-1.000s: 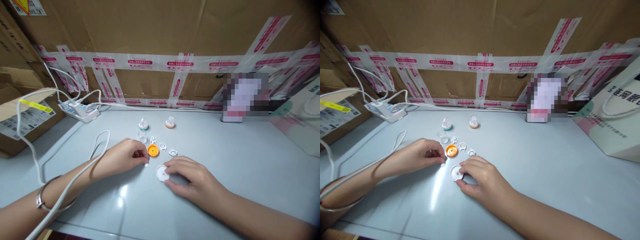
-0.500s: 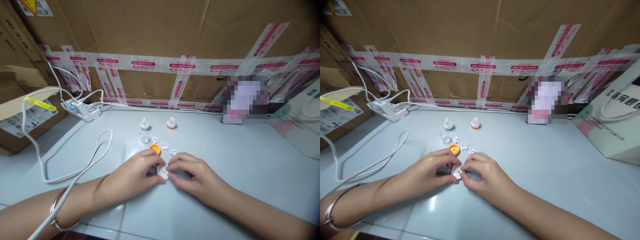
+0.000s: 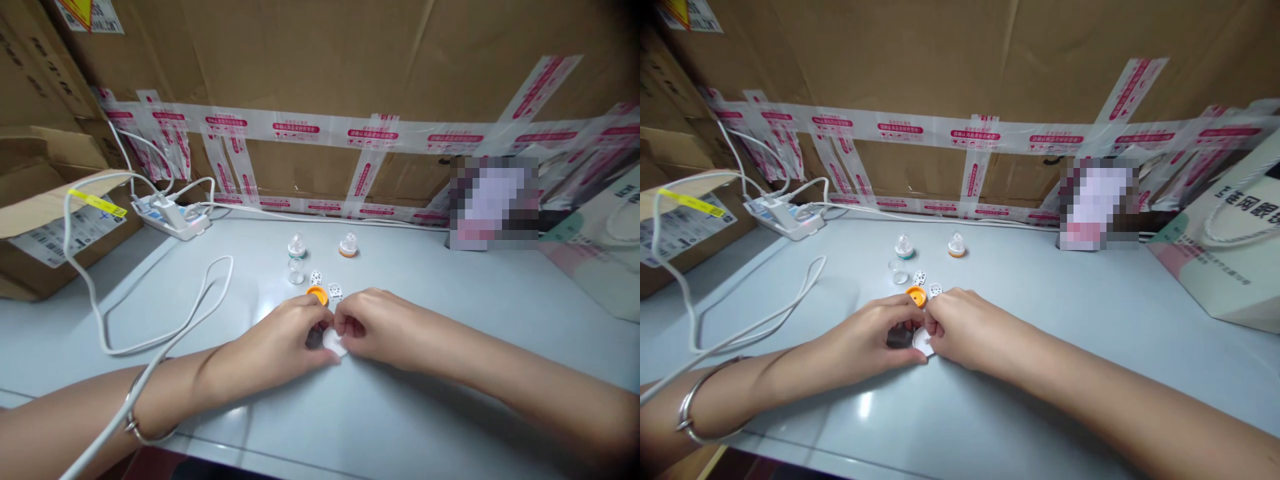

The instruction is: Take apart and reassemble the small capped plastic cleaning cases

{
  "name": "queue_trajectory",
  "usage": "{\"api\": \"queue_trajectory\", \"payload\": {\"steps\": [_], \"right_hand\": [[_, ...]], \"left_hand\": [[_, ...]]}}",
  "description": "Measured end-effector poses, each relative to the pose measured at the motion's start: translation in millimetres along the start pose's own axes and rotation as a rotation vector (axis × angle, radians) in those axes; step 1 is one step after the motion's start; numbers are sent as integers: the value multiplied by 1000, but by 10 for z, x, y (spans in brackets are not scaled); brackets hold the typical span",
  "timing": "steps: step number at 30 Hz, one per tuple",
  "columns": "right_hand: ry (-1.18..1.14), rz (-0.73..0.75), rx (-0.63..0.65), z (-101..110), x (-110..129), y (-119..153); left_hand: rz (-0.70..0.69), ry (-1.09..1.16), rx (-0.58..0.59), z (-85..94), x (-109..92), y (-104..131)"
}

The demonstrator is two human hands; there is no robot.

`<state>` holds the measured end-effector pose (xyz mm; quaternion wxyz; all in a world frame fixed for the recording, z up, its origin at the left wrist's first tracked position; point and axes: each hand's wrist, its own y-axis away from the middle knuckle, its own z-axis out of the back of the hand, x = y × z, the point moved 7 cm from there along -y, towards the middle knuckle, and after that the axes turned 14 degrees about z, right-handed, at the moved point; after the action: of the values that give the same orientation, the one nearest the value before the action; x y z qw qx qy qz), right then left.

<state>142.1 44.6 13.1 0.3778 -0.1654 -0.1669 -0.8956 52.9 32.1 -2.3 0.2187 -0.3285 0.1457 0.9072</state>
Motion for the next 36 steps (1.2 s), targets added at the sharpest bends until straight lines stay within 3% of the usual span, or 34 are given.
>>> {"api": "queue_trajectory", "payload": {"steps": [8, 11, 16, 27, 32, 36], "right_hand": [[-129, -42, 19, -71, -61, 12], [-145, 11, -57, -49, -42, 31], [14, 140, -132, -14, 91, 47], [39, 154, -68, -37, 75, -1], [-60, 122, -42, 0, 18, -2], [-280, 80, 38, -31, -70, -10]], "left_hand": [[10, 32, -12, 23, 12, -10], [3, 42, -9, 30, 17, -5], [24, 46, -21, 25, 59, -28], [25, 48, -19, 8, 56, -34], [21, 76, 4, 2, 60, -37], [37, 67, -3, 19, 61, -40]]}}
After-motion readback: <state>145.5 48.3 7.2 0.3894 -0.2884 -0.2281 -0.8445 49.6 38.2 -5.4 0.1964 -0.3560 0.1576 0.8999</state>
